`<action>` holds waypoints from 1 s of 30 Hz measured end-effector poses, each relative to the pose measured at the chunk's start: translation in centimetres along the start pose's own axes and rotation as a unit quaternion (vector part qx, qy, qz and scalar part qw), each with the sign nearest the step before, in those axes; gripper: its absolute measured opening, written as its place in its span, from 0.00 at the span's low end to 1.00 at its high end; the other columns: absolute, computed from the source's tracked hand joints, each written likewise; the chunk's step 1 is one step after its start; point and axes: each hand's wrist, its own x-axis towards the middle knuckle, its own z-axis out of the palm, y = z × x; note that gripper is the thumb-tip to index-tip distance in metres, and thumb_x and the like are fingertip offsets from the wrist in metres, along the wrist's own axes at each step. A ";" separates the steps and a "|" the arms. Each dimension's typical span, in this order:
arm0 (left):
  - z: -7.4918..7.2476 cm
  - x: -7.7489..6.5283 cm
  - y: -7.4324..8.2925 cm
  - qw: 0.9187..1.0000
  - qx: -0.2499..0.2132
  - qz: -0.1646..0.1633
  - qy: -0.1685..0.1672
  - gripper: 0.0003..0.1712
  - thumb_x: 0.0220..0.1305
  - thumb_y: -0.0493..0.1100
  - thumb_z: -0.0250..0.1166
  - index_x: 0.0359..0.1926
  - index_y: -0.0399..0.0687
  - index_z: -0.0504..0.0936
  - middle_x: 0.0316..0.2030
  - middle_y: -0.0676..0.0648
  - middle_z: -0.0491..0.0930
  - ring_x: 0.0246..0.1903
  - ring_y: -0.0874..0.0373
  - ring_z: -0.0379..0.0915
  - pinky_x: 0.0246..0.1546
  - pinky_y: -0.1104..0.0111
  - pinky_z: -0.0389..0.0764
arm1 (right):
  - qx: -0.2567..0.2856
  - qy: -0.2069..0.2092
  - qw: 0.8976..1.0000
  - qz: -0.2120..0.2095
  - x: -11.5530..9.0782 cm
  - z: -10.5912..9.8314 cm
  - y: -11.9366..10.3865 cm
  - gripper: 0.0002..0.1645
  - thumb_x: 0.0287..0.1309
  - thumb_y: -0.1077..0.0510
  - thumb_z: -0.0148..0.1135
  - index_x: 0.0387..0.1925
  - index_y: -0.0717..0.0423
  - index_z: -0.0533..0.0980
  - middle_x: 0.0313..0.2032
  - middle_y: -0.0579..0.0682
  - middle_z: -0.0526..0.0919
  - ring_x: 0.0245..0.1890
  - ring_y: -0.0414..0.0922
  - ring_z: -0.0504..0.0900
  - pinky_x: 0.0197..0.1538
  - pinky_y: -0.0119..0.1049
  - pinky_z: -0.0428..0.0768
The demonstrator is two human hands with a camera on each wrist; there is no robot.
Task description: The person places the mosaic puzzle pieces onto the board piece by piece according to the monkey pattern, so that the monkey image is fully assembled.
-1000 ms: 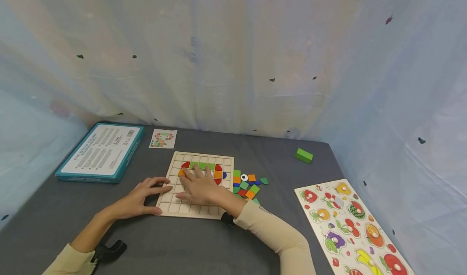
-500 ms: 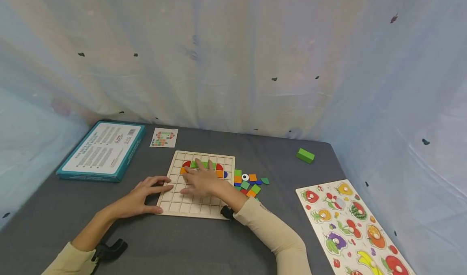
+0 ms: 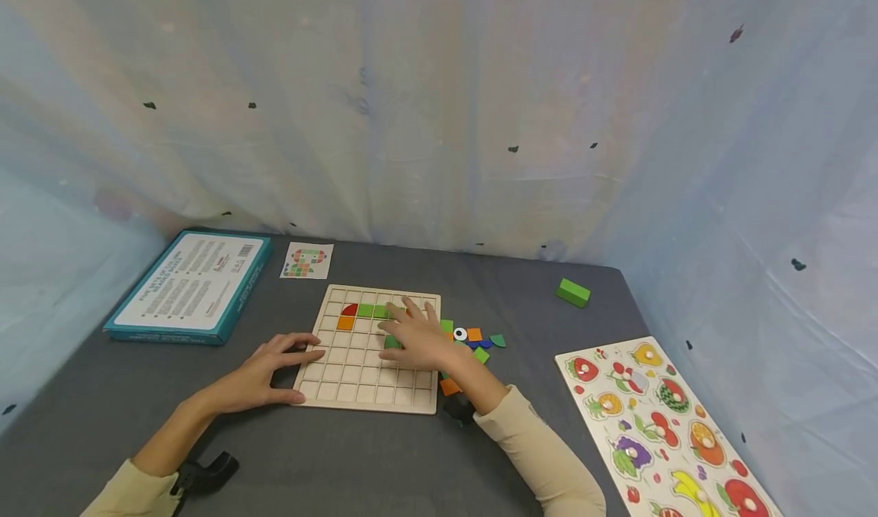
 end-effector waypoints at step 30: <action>-0.1 -0.2 0.2 1.000 -0.009 0.008 0.005 0.43 0.56 0.58 0.73 0.69 0.46 0.73 0.68 0.44 0.64 0.64 0.44 0.57 0.53 0.43 0.58 | 0.076 0.113 0.982 0.132 -7.4 -0.4 10.5 0.06 0.58 0.70 0.67 0.37 0.61 0.84 0.24 0.45 0.76 0.22 0.41 0.70 0.30 0.37 0.70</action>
